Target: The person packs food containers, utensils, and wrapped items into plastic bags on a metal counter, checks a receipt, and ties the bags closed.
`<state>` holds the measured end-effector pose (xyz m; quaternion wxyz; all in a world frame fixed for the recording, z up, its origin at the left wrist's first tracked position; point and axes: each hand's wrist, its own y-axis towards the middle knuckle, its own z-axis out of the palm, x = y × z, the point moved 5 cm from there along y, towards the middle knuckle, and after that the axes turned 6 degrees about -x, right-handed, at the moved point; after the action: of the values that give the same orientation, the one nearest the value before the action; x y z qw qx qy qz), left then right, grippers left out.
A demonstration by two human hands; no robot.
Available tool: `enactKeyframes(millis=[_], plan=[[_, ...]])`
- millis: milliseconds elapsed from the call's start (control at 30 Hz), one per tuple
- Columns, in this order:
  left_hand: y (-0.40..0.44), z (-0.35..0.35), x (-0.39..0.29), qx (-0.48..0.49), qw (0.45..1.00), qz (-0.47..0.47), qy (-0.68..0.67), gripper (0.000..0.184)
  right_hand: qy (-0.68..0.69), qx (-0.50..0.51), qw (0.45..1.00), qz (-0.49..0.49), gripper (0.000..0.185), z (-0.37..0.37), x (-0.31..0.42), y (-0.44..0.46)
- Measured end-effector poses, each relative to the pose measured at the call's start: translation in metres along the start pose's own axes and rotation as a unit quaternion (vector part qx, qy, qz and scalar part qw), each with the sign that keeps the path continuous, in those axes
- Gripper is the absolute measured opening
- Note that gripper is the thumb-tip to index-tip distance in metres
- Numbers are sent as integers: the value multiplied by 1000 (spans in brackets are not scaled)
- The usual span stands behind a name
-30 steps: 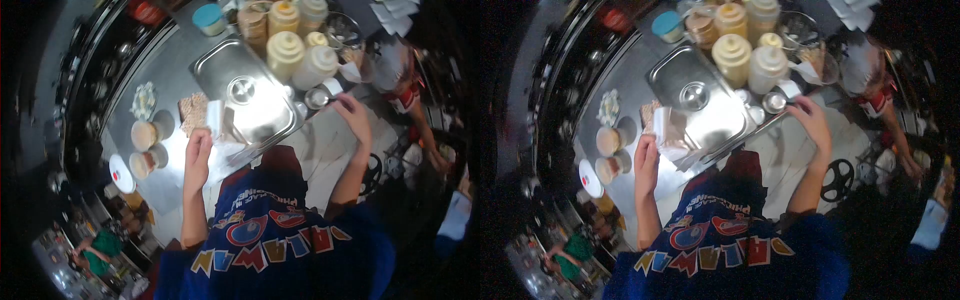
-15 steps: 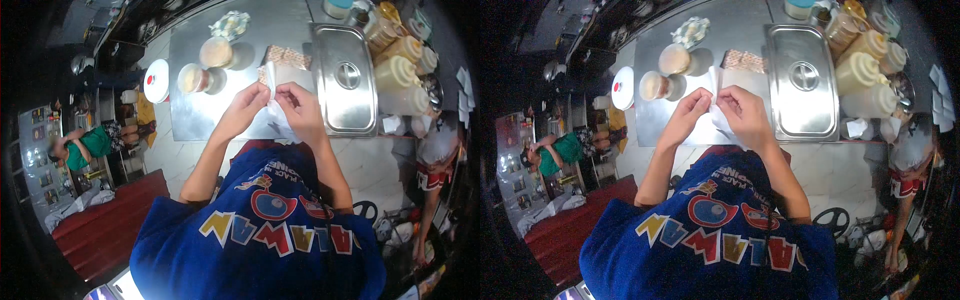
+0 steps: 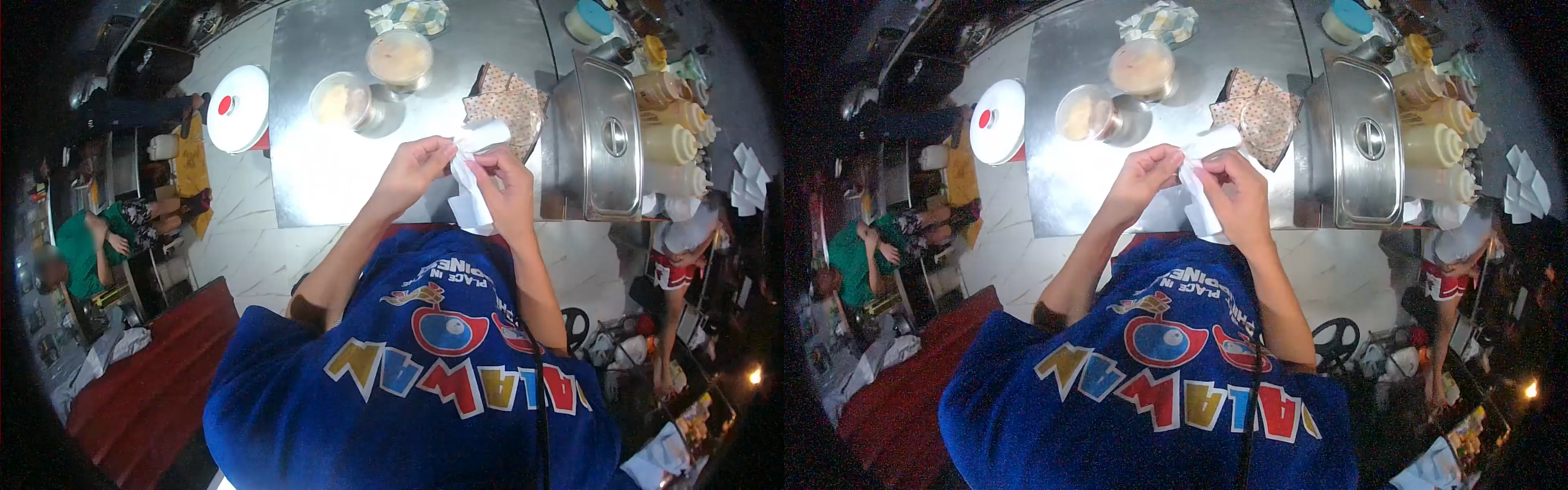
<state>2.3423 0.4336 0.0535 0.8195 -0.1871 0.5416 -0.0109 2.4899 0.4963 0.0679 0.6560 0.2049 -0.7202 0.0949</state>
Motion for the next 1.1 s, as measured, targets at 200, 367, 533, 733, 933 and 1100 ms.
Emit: enactKeyframes(millis=[200,367,533,733,933,1100], plan=[[3,-30,3,-13,999,-18,-28,22,-60,-20,998,5,12,23,3,-7],[6,-32,-2,16,999,-4,-28,19,-40,-34,998,22,11,24,-6,-5],[18,-25,-6,40,998,12,45,19,4,-8,996,88,12,19,6,20],[64,-31,-8,-17,998,61,5,18,12,-33,998,53,14,-2,-2,57],[78,-11,-22,73,990,80,89,19,20,22,997,76,16,-1,-10,73],[95,-3,-14,49,998,33,16,16,-14,-12,999,49,16,-13,-21,86]])
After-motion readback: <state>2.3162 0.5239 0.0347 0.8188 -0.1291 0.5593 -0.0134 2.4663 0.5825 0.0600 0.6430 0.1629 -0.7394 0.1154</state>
